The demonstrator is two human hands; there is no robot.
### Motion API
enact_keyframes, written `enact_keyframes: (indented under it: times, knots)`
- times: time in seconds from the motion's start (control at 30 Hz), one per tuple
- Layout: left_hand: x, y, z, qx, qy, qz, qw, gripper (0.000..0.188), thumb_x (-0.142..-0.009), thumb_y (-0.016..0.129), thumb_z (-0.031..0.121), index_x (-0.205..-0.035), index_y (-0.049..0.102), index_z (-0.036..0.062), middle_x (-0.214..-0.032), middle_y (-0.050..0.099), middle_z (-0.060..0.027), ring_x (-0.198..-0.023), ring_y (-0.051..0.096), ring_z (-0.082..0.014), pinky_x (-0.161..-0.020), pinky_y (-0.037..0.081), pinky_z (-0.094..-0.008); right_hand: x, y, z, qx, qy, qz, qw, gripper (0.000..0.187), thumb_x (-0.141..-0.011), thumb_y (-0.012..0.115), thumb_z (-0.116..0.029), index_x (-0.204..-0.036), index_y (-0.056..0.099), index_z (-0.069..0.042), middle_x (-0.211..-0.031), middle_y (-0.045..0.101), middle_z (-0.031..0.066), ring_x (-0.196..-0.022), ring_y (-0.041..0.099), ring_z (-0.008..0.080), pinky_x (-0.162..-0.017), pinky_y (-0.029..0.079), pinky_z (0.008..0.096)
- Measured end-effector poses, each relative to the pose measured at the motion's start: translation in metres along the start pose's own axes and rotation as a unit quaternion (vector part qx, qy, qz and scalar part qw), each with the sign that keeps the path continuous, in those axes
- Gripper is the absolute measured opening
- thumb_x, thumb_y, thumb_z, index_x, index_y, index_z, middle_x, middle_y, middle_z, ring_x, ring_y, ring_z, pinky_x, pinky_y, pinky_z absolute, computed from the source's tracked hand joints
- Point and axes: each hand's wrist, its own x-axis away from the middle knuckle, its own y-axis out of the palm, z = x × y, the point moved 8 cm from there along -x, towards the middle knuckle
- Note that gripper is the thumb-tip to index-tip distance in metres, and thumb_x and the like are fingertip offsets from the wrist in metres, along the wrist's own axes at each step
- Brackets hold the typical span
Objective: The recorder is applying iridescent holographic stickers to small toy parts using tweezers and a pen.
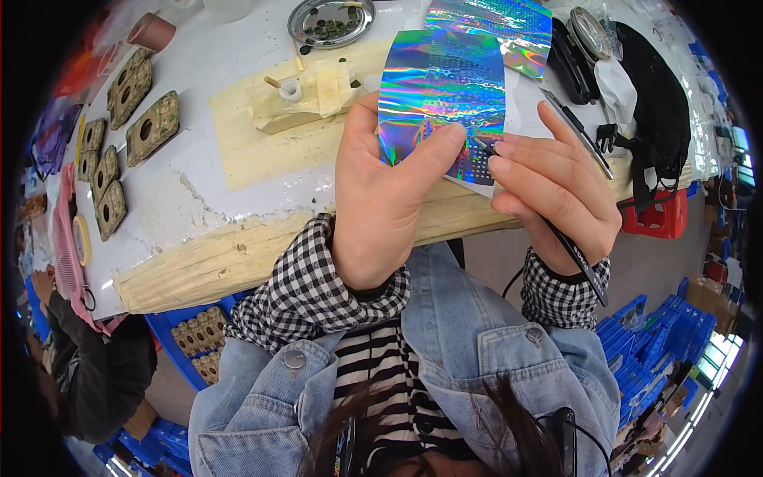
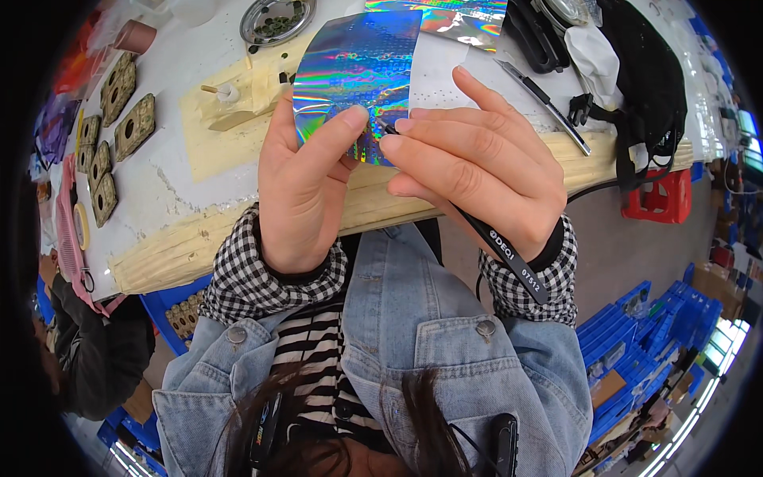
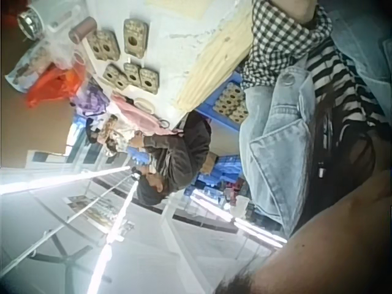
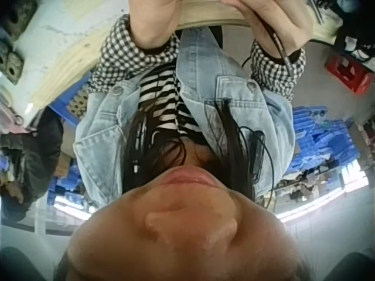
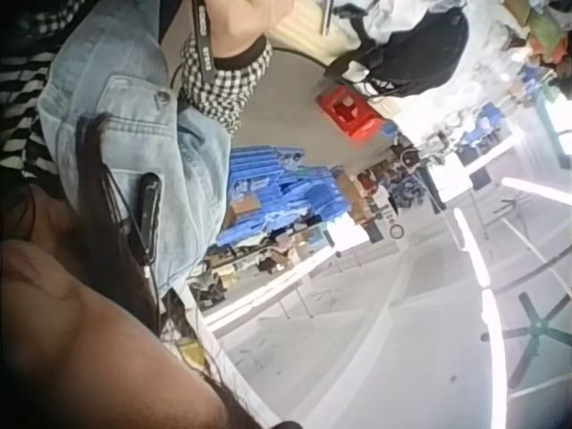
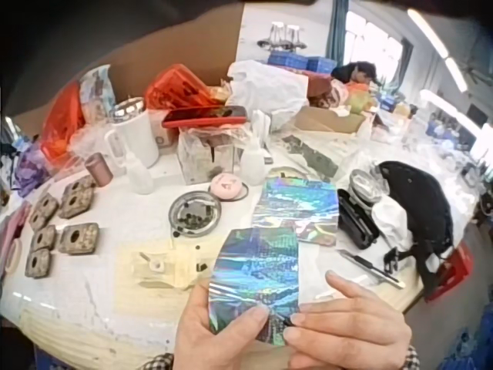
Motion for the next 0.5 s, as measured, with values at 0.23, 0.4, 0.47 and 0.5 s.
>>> enact_keyframes:
  times: [0.23, 0.4, 0.47, 0.5]
  knots:
    - [0.0000, -0.0003, -0.0001, 0.000, -0.004, 0.003, 1.000, 0.040, -0.085, 0.067, 0.002, -0.117, 0.044, -0.0022, -0.106, 0.063, -0.0112, -0.094, 0.062, -0.0136, -0.084, 0.051, -0.0281, 0.0002, -0.0004, -0.0001, 0.004, 0.001, -0.002, 1.000, 0.028, -0.076, 0.073, -0.020, -0.097, 0.071, -0.002, -0.091, 0.070, 0.0137, -0.089, 0.069, 0.0281, -0.097, 0.045, 0.0536]
    - [0.0004, 0.0006, 0.0016, -0.004, 0.001, 0.005, 1.000, 0.039, -0.085, 0.067, 0.002, -0.117, 0.044, -0.0025, -0.106, 0.063, -0.0111, -0.093, 0.062, -0.0132, -0.084, 0.051, -0.0277, -0.0006, -0.0002, -0.0009, 0.005, 0.000, -0.004, 1.000, 0.028, -0.076, 0.073, -0.020, -0.097, 0.071, -0.002, -0.090, 0.070, 0.0133, -0.089, 0.069, 0.0278, -0.097, 0.045, 0.0537]
    - [0.0009, 0.0006, 0.0021, -0.006, 0.003, 0.008, 1.000, 0.039, -0.085, 0.067, 0.002, -0.117, 0.044, -0.0025, -0.106, 0.063, -0.0110, -0.093, 0.062, -0.0131, -0.083, 0.051, -0.0276, -0.0007, -0.0004, -0.0010, 0.006, 0.000, -0.005, 1.000, 0.028, -0.076, 0.073, -0.020, -0.097, 0.071, -0.002, -0.090, 0.070, 0.0133, -0.089, 0.069, 0.0279, -0.097, 0.045, 0.0539]
    - [0.0009, 0.0008, 0.0021, -0.005, 0.003, 0.008, 1.000, 0.039, -0.085, 0.067, 0.002, -0.117, 0.044, -0.0025, -0.105, 0.063, -0.0109, -0.093, 0.062, -0.0131, -0.083, 0.051, -0.0276, -0.0005, -0.0006, -0.0010, 0.006, 0.000, -0.005, 1.000, 0.028, -0.076, 0.073, -0.020, -0.097, 0.071, -0.002, -0.090, 0.070, 0.0133, -0.089, 0.069, 0.0279, -0.097, 0.045, 0.0539]
